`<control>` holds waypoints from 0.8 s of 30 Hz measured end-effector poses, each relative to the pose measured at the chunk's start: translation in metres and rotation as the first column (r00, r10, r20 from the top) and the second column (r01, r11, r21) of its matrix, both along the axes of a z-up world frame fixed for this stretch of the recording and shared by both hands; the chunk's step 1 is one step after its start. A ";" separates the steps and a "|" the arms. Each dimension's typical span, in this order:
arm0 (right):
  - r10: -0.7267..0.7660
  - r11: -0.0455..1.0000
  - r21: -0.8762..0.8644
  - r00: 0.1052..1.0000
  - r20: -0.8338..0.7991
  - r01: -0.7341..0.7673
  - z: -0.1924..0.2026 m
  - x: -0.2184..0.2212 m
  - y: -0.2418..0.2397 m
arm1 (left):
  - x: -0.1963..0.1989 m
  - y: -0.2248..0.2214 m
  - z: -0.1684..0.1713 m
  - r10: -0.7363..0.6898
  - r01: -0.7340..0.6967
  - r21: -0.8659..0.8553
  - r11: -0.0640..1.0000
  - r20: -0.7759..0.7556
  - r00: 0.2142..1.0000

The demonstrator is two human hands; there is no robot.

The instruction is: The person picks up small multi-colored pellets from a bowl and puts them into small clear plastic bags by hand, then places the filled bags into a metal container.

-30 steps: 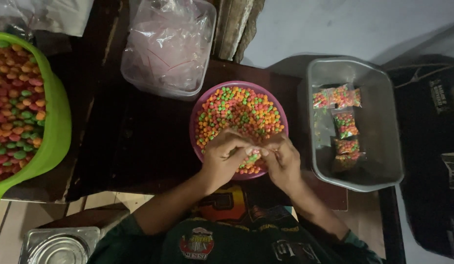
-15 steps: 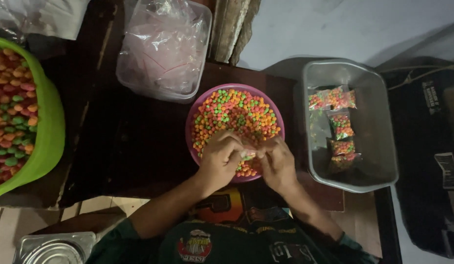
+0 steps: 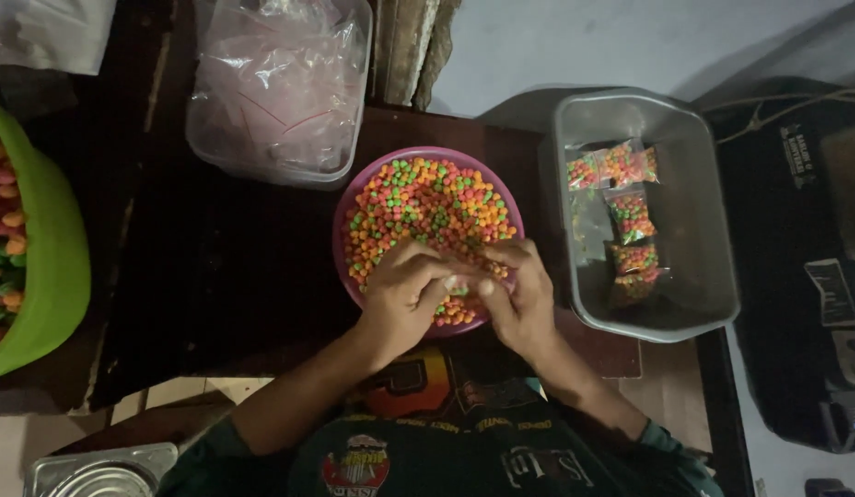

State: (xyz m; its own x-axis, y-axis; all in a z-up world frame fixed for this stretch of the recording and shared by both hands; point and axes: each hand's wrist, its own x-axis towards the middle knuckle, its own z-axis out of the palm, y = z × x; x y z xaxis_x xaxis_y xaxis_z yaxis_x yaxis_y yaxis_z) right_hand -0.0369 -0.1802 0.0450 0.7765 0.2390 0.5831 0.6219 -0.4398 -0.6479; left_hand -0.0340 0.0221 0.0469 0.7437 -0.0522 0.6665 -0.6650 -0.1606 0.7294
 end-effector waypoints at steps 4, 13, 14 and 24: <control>0.062 0.998 -0.016 0.996 0.062 -0.061 -0.002 0.003 0.006 | -0.003 -0.003 -0.002 -0.001 0.002 0.020 1.000 -0.005 1.000; 0.005 0.997 -0.082 0.987 0.162 0.009 -0.008 0.013 -0.018 | -0.003 0.008 0.000 -0.027 0.024 -0.038 0.999 -0.078 0.997; -0.102 0.995 -0.003 0.973 0.207 0.105 0.001 0.013 -0.029 | -0.001 0.012 -0.004 0.004 -0.007 -0.029 1.000 -0.086 0.996; -0.799 0.527 -0.328 0.589 0.123 0.784 -0.013 0.047 -0.200 | 0.001 0.031 -0.031 0.118 -0.107 0.074 0.991 -0.150 0.982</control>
